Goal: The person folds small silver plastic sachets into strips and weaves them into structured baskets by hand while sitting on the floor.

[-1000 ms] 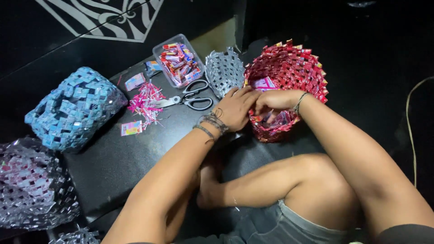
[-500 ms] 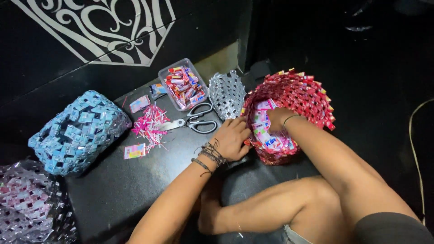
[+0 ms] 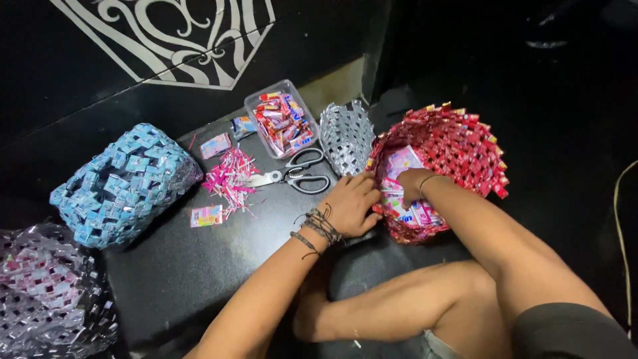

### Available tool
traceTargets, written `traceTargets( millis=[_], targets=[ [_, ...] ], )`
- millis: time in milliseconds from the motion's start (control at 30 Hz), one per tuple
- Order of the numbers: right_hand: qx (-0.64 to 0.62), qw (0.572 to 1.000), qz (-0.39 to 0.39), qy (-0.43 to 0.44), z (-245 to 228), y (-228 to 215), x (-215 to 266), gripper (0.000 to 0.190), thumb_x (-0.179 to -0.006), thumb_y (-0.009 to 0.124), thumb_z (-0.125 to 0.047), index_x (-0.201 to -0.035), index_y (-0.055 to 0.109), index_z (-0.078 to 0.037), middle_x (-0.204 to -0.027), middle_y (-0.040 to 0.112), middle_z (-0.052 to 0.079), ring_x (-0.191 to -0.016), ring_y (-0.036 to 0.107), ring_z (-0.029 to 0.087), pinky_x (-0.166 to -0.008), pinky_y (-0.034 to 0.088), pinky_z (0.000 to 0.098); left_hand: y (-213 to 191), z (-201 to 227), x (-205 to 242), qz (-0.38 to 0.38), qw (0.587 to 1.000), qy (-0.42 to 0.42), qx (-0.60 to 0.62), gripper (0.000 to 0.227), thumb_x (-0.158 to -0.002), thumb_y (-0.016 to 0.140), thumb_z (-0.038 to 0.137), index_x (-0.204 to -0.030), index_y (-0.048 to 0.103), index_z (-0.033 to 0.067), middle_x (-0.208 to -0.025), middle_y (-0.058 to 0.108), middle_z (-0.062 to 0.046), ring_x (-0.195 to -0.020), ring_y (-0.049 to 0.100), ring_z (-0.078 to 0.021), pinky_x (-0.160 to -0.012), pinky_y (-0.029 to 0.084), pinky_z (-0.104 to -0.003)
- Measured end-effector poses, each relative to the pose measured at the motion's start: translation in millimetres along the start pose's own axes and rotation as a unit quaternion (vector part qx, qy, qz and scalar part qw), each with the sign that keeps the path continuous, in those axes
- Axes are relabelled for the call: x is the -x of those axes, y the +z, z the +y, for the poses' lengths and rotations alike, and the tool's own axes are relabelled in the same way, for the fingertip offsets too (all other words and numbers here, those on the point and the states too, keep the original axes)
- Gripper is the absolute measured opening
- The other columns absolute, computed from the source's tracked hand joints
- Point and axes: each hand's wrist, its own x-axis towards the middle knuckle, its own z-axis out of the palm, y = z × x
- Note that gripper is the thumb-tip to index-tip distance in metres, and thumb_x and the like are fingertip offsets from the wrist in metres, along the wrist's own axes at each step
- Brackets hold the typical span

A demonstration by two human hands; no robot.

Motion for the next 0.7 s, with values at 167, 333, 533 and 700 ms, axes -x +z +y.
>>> traceTargets(
  millis=[167,333,533,700],
  targets=[
    [-0.044,0.999,0.011,-0.012,12,-8,16,0.073,-0.065,0.098,-0.035,-0.129,0.072,-0.01,-0.116,0.076,0.02,-0.119,0.069,0.04,-0.099,0.056,0.0529,3,0,0,-0.011,1.0,-0.005,-0.006,0.038,-0.082,0.056,0.049,-0.092,0.059,0.0129,-0.102,0.059,-0.01,-0.13,0.054,-0.0305,-0.091,0.045,-0.046],
    [-0.137,0.987,0.08,-0.01,6,-58,86,0.05,-0.068,0.092,-0.03,-0.112,0.081,-0.01,-0.102,0.08,0.021,-0.108,0.073,0.04,-0.095,0.057,0.0502,-4,1,-1,-0.017,1.0,-0.002,-0.007,0.039,-0.082,0.059,0.046,-0.098,0.059,0.0109,-0.109,0.061,-0.013,-0.131,0.053,-0.0309,-0.1,0.042,-0.047],
    [-0.194,0.961,0.195,-0.032,0,-100,159,0.046,-0.074,0.083,-0.023,-0.112,0.076,0.003,-0.102,0.078,0.029,-0.107,0.071,0.047,-0.095,0.053,0.0547,-21,6,-5,-0.005,1.0,-0.001,-0.025,0.051,-0.085,0.066,0.04,-0.123,0.057,0.0077,-0.14,0.053,-0.02,-0.14,0.046,-0.0354,-0.11,0.038,-0.051],
    [-0.22,0.915,0.338,0.032,10,-123,190,0.042,-0.077,0.084,-0.027,-0.103,0.076,0.005,-0.098,0.076,0.027,-0.104,0.07,0.047,-0.085,0.053,0.0565,-49,-9,-5,-0.026,0.994,0.053,-0.089,0.056,-0.08,0.078,0.036,-0.123,0.057,0.0073,-0.133,0.056,-0.02,-0.134,0.049,-0.0367,-0.108,0.04,-0.05]
  ],
)
